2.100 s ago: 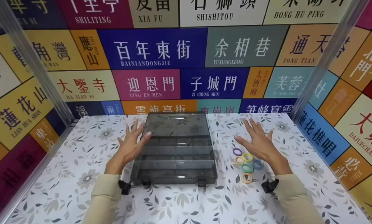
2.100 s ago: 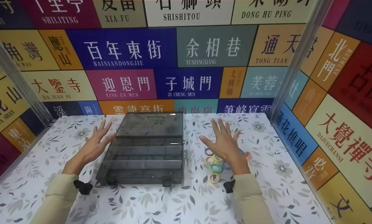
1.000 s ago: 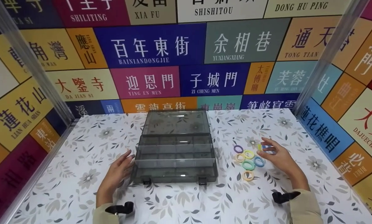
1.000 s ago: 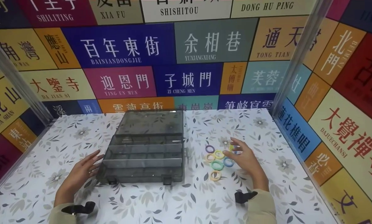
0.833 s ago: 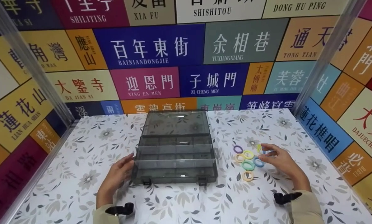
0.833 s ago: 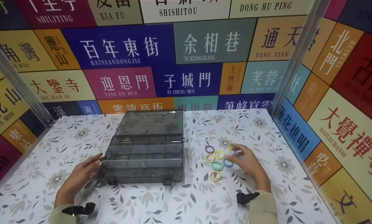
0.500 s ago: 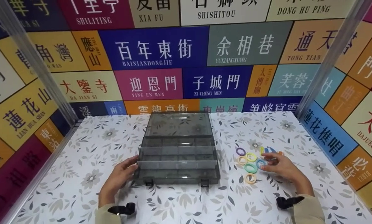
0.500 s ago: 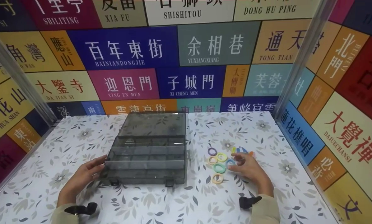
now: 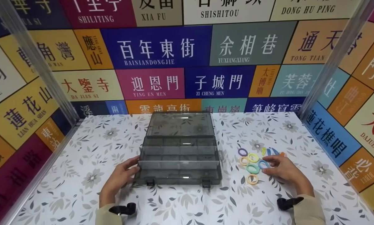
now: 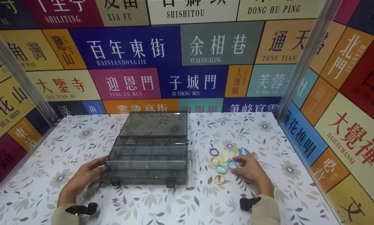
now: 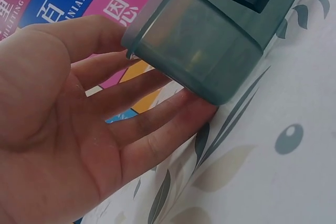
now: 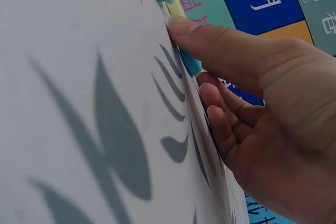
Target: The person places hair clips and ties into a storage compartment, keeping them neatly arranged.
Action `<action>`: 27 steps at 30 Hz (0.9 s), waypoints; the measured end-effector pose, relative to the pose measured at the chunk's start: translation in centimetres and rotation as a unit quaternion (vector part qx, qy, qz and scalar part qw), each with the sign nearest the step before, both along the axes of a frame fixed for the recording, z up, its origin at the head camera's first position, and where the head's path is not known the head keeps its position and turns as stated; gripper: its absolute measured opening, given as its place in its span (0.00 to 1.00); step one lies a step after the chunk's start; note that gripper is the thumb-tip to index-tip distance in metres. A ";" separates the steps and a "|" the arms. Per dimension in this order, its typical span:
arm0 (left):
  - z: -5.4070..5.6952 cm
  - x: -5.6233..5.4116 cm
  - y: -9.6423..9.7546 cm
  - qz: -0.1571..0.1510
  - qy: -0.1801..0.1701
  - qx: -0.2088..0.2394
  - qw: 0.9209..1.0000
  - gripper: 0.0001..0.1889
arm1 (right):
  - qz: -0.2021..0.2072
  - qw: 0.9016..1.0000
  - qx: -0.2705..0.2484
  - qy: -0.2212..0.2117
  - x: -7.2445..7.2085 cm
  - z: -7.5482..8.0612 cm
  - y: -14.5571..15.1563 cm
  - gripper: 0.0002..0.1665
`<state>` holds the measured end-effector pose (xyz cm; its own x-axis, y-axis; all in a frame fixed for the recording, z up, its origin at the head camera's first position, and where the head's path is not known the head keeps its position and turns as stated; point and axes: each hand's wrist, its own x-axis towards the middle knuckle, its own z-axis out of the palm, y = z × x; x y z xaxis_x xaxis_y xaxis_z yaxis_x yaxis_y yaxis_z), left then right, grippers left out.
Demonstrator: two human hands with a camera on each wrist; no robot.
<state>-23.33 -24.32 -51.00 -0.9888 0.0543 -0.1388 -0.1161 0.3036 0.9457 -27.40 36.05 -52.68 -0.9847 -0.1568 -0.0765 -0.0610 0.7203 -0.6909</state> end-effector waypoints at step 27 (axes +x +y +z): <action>-0.5 -0.3 -0.1 0.006 -0.011 0.008 1.000 0.29 | -0.024 0.999 0.046 0.017 -0.3 0.7 -1.2 0.25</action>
<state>-23.59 -24.45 -51.51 -0.9863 0.0438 -0.1592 -0.1402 0.2873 0.9475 -27.66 34.90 -52.02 -0.9931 -0.1036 -0.0547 -0.0477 0.7836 -0.6194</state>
